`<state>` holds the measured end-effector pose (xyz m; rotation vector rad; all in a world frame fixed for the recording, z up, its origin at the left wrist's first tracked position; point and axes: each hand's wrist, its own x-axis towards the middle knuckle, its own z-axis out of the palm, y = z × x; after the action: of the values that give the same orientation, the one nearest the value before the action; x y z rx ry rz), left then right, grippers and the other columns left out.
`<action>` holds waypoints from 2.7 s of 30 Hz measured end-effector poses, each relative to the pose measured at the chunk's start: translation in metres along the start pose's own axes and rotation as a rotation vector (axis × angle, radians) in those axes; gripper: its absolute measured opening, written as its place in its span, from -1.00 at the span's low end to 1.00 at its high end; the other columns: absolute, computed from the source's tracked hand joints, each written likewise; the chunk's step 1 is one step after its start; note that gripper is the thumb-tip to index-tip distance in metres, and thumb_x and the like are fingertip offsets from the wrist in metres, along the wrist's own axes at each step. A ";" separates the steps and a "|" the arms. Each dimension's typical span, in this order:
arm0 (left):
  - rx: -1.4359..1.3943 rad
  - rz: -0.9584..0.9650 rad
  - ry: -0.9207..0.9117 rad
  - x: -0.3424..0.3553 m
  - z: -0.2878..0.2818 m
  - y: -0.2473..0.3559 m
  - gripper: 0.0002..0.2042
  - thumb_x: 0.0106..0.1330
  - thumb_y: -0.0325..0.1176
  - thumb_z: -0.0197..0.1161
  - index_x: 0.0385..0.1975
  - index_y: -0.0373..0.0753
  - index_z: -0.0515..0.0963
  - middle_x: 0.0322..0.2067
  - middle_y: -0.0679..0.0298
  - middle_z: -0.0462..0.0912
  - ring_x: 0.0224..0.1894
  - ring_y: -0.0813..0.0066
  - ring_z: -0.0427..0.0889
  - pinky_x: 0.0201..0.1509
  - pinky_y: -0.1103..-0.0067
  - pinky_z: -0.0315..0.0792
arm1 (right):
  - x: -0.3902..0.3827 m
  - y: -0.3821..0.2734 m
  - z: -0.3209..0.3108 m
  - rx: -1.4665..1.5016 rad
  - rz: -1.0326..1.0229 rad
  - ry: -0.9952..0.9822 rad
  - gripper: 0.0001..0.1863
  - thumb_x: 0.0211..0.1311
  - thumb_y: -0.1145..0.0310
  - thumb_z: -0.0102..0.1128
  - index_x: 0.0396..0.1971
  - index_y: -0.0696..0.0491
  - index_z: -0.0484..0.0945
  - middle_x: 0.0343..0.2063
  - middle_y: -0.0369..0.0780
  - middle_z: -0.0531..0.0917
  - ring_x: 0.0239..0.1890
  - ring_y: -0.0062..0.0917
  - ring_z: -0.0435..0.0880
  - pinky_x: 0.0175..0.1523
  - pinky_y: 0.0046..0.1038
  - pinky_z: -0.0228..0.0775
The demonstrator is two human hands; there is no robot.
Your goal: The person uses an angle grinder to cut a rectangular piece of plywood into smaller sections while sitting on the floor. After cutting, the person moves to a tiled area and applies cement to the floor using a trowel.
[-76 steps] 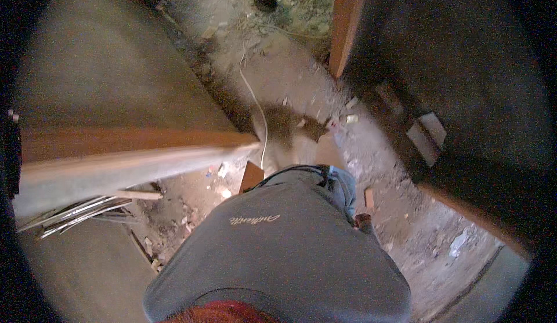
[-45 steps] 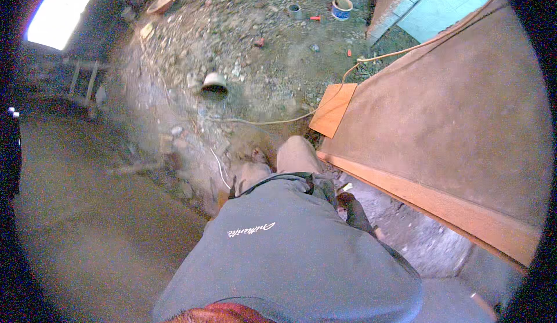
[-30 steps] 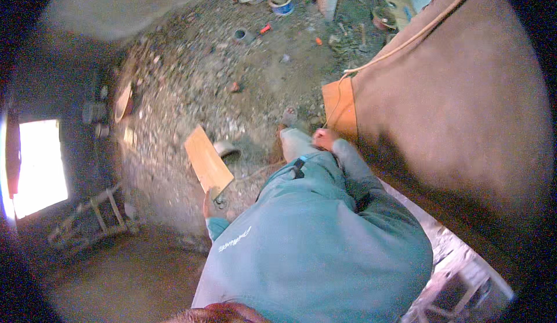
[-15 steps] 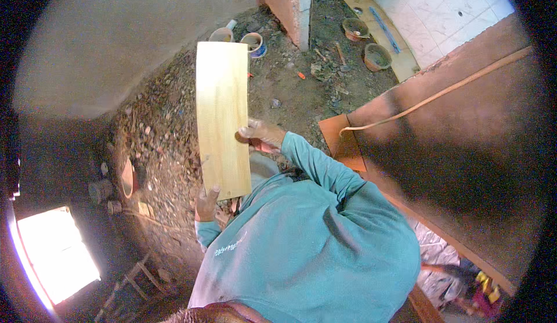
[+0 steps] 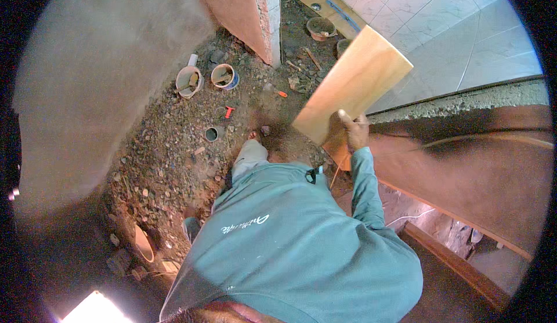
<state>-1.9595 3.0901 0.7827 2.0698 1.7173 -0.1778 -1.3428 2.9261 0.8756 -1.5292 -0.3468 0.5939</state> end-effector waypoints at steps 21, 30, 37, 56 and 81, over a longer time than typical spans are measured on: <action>-0.171 1.091 -0.244 0.284 -0.179 0.591 -0.65 0.24 -0.15 0.42 -0.16 -0.32 0.63 -0.29 0.01 0.71 -0.25 0.02 0.72 -0.22 0.29 0.55 | 0.263 -0.025 0.036 -0.677 -0.194 -0.499 -0.82 0.22 0.41 0.34 -0.23 0.15 0.61 -0.26 -0.13 0.62 -0.15 -0.16 0.62 0.00 -0.20 0.46; 0.186 1.470 0.318 0.454 -0.052 0.806 -0.59 0.31 -0.04 0.34 -0.09 -0.29 0.63 -0.29 0.01 0.70 -0.25 0.05 0.68 -0.17 0.29 0.53 | 0.581 -0.005 -0.078 -0.532 0.039 -0.607 -0.57 0.14 0.10 0.42 -0.21 0.16 0.59 -0.29 -0.01 0.63 -0.05 -0.12 0.59 0.04 -0.14 0.41; -0.692 0.309 -0.090 0.495 -0.092 0.937 -0.63 0.44 -0.11 0.25 -0.07 -0.36 0.64 -0.22 0.16 0.73 -0.18 0.44 0.64 -0.07 0.48 0.51 | 0.700 0.006 -0.154 -0.683 -0.269 -0.103 -0.64 0.27 0.23 0.29 0.03 0.02 0.56 -0.14 -0.05 0.61 -0.04 -0.11 0.58 0.06 -0.14 0.43; -0.307 0.173 0.062 1.048 -0.107 1.054 -0.67 0.34 -0.19 0.24 -0.08 -0.31 0.66 -0.23 0.04 0.75 -0.20 0.07 0.70 -0.09 0.27 0.50 | 0.668 0.246 -0.154 -0.014 1.238 0.283 -0.82 0.36 0.13 0.15 -0.17 -0.15 0.51 -0.43 -0.29 0.57 -0.40 -0.50 0.59 -0.48 -0.32 0.30; -1.139 -0.361 -0.585 1.263 -0.025 1.079 -0.61 0.43 -0.49 0.15 0.24 -0.28 0.32 0.10 0.09 0.47 0.18 0.11 0.49 0.30 0.17 0.43 | 0.844 0.198 0.218 -0.389 0.907 0.266 -0.56 0.30 0.07 0.29 0.04 0.06 0.60 -0.22 -0.16 0.74 -0.20 -0.34 0.73 -0.06 -0.27 0.56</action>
<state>-0.6515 4.0995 0.6077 0.7736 1.2965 0.0823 -0.8073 3.5675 0.5593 -2.1016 0.5058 1.0432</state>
